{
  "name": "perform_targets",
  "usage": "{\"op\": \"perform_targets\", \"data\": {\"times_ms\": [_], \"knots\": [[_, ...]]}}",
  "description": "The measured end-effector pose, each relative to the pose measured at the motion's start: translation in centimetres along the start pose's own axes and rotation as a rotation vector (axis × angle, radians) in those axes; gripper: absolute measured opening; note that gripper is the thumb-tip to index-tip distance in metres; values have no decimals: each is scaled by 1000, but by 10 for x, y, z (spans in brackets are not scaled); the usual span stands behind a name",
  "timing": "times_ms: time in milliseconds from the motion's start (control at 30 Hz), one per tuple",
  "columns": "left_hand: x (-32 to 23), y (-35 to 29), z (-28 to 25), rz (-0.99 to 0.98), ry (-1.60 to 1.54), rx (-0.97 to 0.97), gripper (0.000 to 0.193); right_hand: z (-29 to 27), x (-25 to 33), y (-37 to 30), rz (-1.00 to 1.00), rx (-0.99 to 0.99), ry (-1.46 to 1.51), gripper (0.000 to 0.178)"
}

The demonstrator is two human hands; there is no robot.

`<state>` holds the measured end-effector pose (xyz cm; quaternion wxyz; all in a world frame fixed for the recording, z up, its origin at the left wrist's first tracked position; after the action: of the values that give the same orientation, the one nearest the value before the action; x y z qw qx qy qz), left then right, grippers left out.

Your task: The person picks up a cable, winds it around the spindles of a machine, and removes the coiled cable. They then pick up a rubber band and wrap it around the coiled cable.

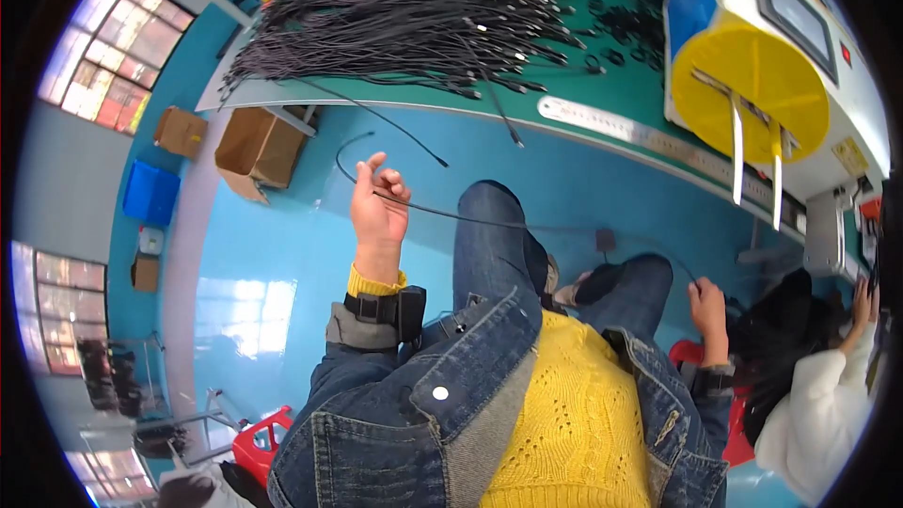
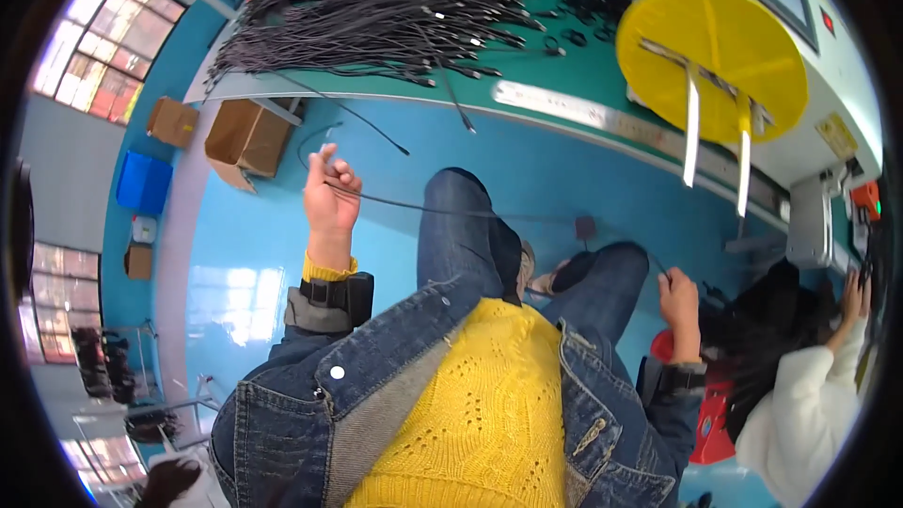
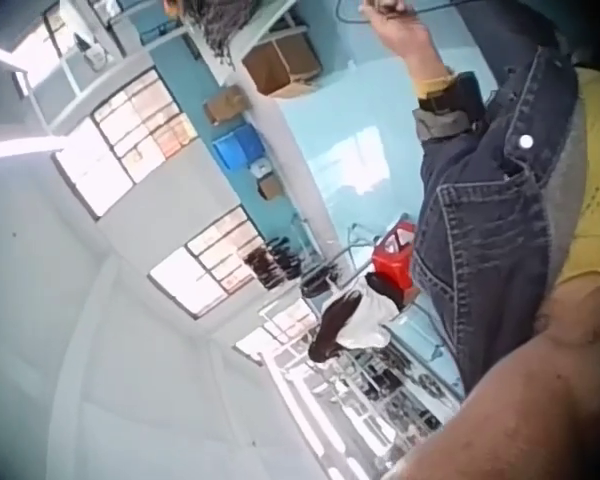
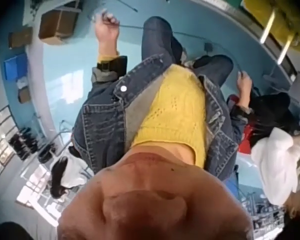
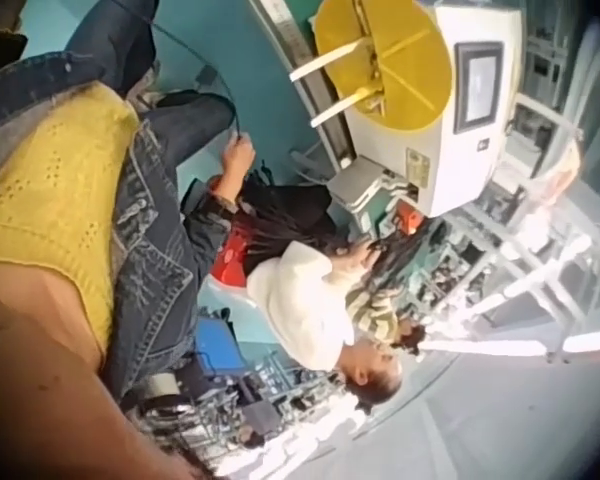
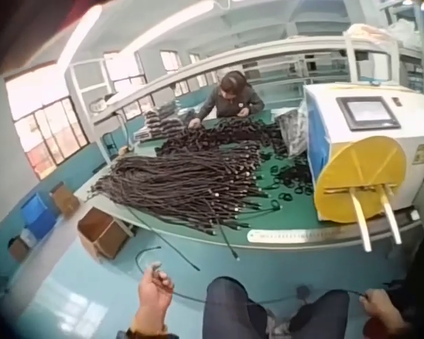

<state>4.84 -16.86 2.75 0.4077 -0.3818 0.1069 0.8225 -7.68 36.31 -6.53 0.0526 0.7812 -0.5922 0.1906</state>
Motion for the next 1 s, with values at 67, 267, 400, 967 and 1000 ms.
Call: {"op": "perform_targets", "data": {"times_ms": [67, 267, 400, 967, 1000], "knots": [[41, 29, -81, -186, 50, -138, 37, -17, 27, 3, -68, 30, 183, 23], [104, 35, -56, -390, 1130, -346, 43, -37, 108, 0, -308, -38, 105, 16], [132, -68, 154, 451, 1155, 1007, 37, -65, 169, -15, -579, -225, 212, 14], [111, -100, 308, -17, 745, 1127, 14, -198, 131, -50, -417, -1163, -152, 29], [108, -103, 318, 56, 776, 1133, 15, -201, 137, -45, -418, -1185, -138, 27]]}}
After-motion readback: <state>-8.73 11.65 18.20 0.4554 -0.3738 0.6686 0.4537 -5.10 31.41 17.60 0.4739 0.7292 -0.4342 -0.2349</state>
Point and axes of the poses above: each hand's wrist, its own y-axis towards the middle knuckle, its own z-axis out of the palm, x = y × z, the point moved 6 cm from there along y, towards the middle knuckle, and after that the axes turned 5 degrees about -y, right-handed, at the moved point
